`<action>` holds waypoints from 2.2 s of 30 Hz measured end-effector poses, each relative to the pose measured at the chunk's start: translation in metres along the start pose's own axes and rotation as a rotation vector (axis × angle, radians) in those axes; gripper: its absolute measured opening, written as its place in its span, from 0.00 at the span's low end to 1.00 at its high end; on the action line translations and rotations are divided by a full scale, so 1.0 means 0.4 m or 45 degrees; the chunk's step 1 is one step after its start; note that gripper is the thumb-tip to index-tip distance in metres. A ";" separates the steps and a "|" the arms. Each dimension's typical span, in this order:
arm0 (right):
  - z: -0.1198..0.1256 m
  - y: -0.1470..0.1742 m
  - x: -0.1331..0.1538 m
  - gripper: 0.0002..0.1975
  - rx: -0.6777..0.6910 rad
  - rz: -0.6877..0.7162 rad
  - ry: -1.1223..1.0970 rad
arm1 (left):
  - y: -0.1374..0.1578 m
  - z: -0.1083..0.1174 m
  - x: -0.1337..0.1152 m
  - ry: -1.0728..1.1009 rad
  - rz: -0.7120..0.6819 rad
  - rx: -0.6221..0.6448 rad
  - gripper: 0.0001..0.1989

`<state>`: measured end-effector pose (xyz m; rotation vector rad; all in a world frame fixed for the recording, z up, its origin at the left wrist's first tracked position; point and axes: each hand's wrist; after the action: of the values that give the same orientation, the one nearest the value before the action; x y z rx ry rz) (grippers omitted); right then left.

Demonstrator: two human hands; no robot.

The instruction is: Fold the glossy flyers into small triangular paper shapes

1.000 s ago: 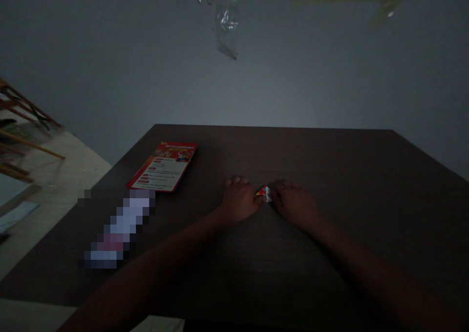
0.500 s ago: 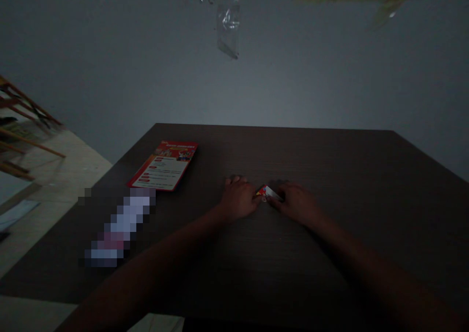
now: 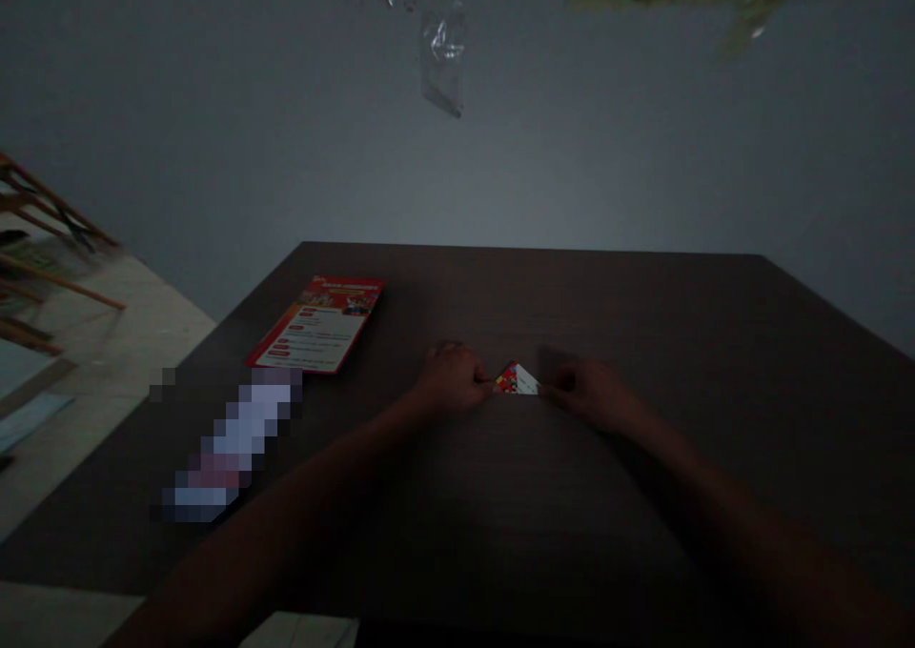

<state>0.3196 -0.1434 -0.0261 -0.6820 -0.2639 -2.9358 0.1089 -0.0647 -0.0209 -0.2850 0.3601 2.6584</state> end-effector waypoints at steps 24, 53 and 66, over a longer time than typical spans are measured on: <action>0.015 0.016 -0.026 0.09 -0.137 0.167 -0.146 | -0.011 -0.003 0.018 0.185 -0.331 0.019 0.23; -0.003 0.020 -0.003 0.08 -0.239 0.478 -0.307 | 0.019 -0.034 0.000 -0.042 -0.490 -0.228 0.19; -0.017 0.021 -0.008 0.07 -0.468 0.400 -0.487 | 0.021 -0.037 -0.007 0.035 -0.455 -0.227 0.18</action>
<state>0.3206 -0.1525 -0.0324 -1.2098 0.3341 -2.5528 0.1097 -0.0775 -0.0323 -0.4007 0.0699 2.3363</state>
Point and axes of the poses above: each hand's wrist, its own y-axis away from the middle knuckle, its own z-axis out of the back of the hand, x = y × z, and after that the axes turned 15 degrees about z, right-handed
